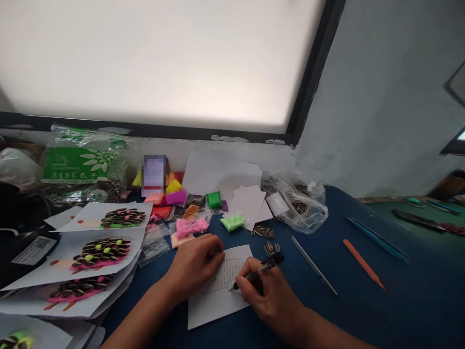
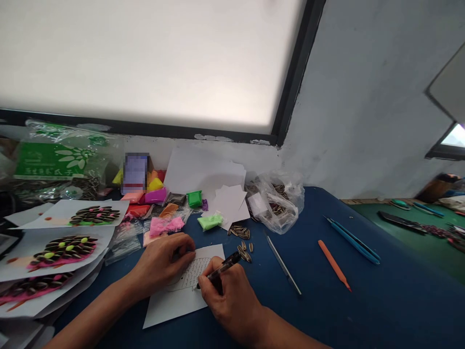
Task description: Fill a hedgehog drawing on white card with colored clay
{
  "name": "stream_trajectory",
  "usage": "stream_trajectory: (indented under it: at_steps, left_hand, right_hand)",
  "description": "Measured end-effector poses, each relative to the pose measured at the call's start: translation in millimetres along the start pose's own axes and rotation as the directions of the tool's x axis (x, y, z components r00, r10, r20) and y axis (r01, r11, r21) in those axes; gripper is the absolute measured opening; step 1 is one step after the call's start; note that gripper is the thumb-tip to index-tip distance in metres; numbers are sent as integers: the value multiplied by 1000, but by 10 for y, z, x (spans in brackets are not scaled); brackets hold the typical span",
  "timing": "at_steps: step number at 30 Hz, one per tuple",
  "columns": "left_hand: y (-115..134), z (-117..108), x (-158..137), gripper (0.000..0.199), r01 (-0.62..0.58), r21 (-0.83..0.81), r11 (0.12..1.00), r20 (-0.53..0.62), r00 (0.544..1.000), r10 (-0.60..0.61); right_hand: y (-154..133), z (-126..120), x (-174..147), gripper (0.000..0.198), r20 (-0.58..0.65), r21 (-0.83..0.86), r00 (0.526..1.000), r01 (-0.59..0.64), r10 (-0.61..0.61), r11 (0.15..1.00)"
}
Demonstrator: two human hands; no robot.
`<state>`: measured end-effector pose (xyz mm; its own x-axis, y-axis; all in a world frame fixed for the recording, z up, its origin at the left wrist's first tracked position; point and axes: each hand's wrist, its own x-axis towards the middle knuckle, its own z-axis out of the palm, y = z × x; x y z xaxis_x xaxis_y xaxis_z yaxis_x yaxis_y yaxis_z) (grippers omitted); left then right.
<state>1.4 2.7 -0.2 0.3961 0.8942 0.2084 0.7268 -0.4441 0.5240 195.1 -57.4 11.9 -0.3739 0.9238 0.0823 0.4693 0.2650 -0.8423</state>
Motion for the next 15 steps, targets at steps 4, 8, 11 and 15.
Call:
stream_trajectory:
  at_steps: [4, 8, 11, 15]
  left_hand:
    - [-9, 8, -1, 6, -2, 0, 1000, -4, 1000, 2]
    - [-16, 9, -7, 6, -12, -2, 1000, -6, 1000, 12]
    - [-10, 1, -11, 7, -10, -4, 1000, -1, 1000, 10]
    - [6, -9, -9, 8, -4, 1, 1000, 6, 1000, 4]
  right_hand:
    - [8, 6, -3, 21, -1, 6, 1000, -1, 1, 1000]
    - [-1, 1, -5, 22, 0, 15, 1000, -8, 8, 1000]
    - [-5, -2, -2, 22, -4, 20, 1000, -8, 9, 1000]
    - [-8, -5, 8, 21, 5, 34, 1000, -18, 18, 999]
